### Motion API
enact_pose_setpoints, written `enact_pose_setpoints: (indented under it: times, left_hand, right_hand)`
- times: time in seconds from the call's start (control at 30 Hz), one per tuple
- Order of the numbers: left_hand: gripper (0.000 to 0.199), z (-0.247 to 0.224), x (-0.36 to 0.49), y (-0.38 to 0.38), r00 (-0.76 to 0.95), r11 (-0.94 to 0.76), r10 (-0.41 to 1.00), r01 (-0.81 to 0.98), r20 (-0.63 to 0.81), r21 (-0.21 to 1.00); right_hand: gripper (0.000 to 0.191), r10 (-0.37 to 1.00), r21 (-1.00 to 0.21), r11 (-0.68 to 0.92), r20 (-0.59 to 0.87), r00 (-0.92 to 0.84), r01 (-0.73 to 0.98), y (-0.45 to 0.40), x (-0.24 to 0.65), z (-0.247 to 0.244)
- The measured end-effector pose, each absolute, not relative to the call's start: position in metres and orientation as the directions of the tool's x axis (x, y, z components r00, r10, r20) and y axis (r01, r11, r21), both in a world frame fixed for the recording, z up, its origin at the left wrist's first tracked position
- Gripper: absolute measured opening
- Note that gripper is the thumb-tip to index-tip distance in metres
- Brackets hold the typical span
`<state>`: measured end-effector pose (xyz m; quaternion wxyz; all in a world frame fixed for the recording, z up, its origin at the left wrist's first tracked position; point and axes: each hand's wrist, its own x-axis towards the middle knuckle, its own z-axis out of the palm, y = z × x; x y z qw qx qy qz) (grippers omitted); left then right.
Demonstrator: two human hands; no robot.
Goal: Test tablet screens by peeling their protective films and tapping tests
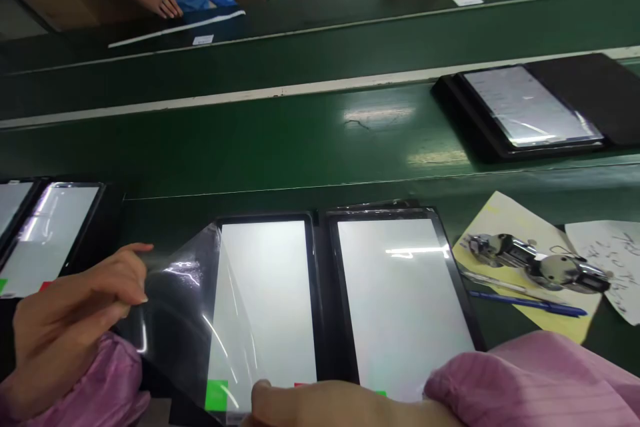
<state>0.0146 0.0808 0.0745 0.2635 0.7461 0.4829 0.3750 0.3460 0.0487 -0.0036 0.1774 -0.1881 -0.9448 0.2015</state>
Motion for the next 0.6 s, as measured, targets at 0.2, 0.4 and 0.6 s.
enact_pose_setpoints:
  times: [0.2,0.4,0.6]
  left_hand:
    - [0.019,0.068,0.023,0.088,0.233,-0.404,0.914,0.436,0.333,0.804]
    - [0.019,0.064,0.03,0.086,0.228,-0.425,0.905,0.446,0.359,0.788]
    - [0.02,0.059,0.027,0.083,0.243,-0.436,0.9,0.452,0.362,0.778]
  right_hand:
    - [0.03,0.366,-0.552,0.819,0.292,-0.884,0.156,0.104,0.345,0.036]
    - [0.043,0.65,-0.426,0.723,0.156,-0.744,0.543,0.212,0.33,0.031]
    - [0.022,0.75,-0.484,0.6,0.063,-0.658,0.637,0.267,0.315,0.015]
